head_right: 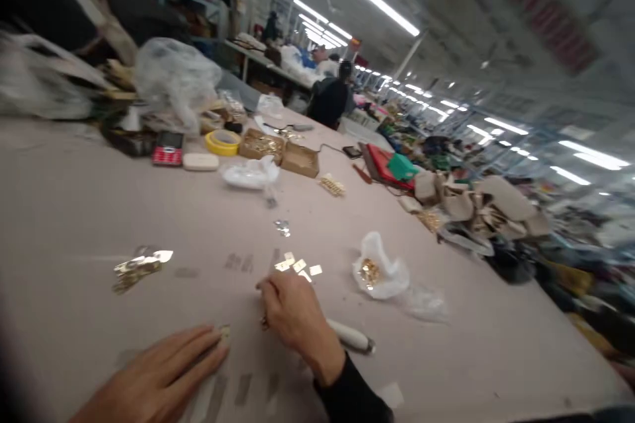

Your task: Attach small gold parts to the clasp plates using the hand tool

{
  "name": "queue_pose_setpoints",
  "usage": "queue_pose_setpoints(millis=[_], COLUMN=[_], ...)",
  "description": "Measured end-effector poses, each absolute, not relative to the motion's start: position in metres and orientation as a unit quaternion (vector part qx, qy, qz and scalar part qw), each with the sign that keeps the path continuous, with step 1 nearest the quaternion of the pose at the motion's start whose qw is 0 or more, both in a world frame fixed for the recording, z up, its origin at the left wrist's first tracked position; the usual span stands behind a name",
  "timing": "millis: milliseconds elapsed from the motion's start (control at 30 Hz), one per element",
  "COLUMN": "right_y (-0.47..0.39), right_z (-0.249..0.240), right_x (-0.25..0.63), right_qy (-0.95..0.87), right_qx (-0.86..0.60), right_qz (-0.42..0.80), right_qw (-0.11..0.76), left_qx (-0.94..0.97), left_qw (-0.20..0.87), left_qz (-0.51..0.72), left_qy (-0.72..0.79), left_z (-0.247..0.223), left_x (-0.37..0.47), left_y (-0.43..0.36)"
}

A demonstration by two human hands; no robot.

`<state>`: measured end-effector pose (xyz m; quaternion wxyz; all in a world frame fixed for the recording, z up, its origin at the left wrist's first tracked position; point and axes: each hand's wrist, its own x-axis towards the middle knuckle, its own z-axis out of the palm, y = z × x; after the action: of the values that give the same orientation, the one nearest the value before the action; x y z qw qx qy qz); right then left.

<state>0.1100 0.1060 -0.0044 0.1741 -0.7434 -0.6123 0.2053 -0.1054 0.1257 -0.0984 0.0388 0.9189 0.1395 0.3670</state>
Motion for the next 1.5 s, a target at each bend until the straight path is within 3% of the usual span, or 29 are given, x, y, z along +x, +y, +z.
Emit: queue_pose_setpoints(millis=[100, 333, 733, 1233, 1500], right_y=[0.084, 0.066, 0.074, 0.098, 0.096], right_z=[-0.021, -0.034, -0.036, -0.018, -0.027], right_x=[0.108, 0.099, 0.119, 0.109, 0.124], right_qy=[-0.637, -0.675, -0.609, -0.628, -0.491], right_qx=[-0.724, -0.733, -0.741, -0.741, -0.74], right_qz=[0.229, 0.08, 0.217, 0.233, 0.402], right_qw=[0.135, -0.005, 0.181, 0.055, 0.224], left_qx=[0.93, 0.927, 0.931, 0.938, 0.936], left_qw=[0.037, 0.069, 0.104, 0.127, 0.133], left_qz=[0.318, 0.317, 0.289, 0.257, 0.259], left_qy=[0.182, 0.189, 0.195, 0.194, 0.199], left_z=[-0.091, -0.079, -0.079, -0.078, -0.08], left_x=[-0.119, -0.108, -0.11, -0.112, -0.112], left_y=[0.117, 0.112, 0.112, 0.112, 0.112])
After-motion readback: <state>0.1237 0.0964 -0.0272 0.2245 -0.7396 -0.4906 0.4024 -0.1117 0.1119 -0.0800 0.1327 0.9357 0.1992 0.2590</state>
